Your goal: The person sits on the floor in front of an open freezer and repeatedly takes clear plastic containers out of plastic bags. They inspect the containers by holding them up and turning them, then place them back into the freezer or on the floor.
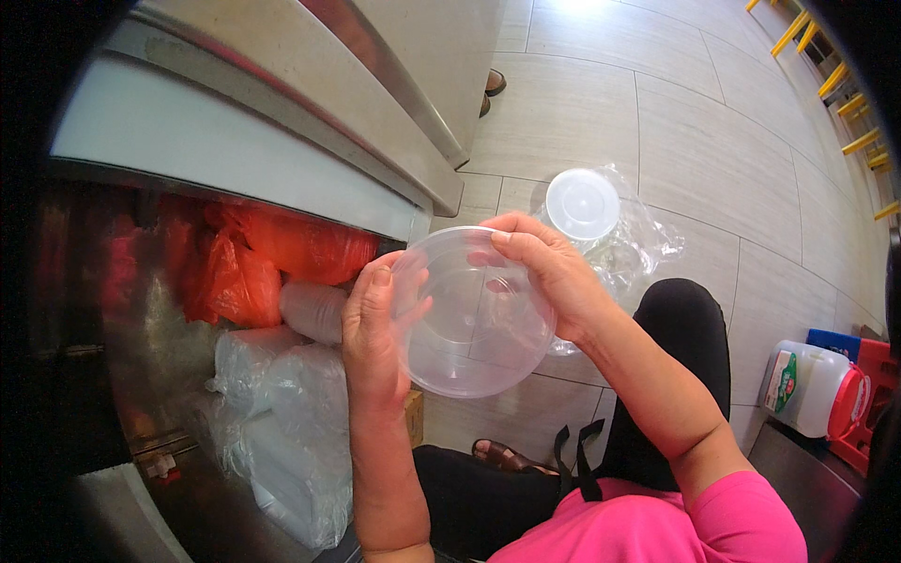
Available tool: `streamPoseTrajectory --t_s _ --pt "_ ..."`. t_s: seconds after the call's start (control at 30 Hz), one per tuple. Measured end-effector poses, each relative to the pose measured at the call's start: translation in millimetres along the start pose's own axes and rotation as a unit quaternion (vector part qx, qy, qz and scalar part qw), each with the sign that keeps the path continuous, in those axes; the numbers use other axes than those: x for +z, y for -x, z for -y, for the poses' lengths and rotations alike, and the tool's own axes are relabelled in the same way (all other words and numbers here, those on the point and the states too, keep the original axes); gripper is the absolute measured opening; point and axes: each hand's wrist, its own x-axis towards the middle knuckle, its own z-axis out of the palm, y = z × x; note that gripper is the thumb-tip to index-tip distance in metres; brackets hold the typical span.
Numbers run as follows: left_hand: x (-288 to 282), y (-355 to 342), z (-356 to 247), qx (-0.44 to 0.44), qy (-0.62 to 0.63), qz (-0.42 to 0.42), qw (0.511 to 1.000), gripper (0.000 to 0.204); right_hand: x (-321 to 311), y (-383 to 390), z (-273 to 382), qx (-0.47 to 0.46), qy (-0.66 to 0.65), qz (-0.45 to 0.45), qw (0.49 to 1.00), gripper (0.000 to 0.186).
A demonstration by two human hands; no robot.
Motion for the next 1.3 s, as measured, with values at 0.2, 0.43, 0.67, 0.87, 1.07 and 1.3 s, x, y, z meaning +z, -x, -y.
streamPoseTrajectory --t_s 0.2,0.43,0.67,0.87,1.07,1.3 --pt "-11 -3 -3 -0.004 -0.016 0.075 0.997 0.034 0 4 2 -0.023 0.093 0.052 0.994 0.022" --pt "-13 -2 -4 0.016 -0.008 0.093 0.995 0.020 1 3 -1 -0.013 0.107 0.064 0.992 0.024" --pt "-13 -2 -2 -0.012 0.003 0.071 0.997 0.015 -2 1 -7 0.018 0.066 0.056 0.996 0.026" --pt "-17 -8 9 -0.044 0.028 0.013 0.999 0.020 -10 -10 -14 0.100 -0.046 0.047 0.993 0.040" --pt "-18 -10 7 -0.065 0.077 -0.049 0.994 0.023 -13 -23 -32 0.151 -0.173 0.049 0.972 0.056" --pt "-20 -12 8 -0.055 0.102 -0.069 0.991 0.031 -5 -13 -54 0.209 -0.322 0.130 0.914 0.069"
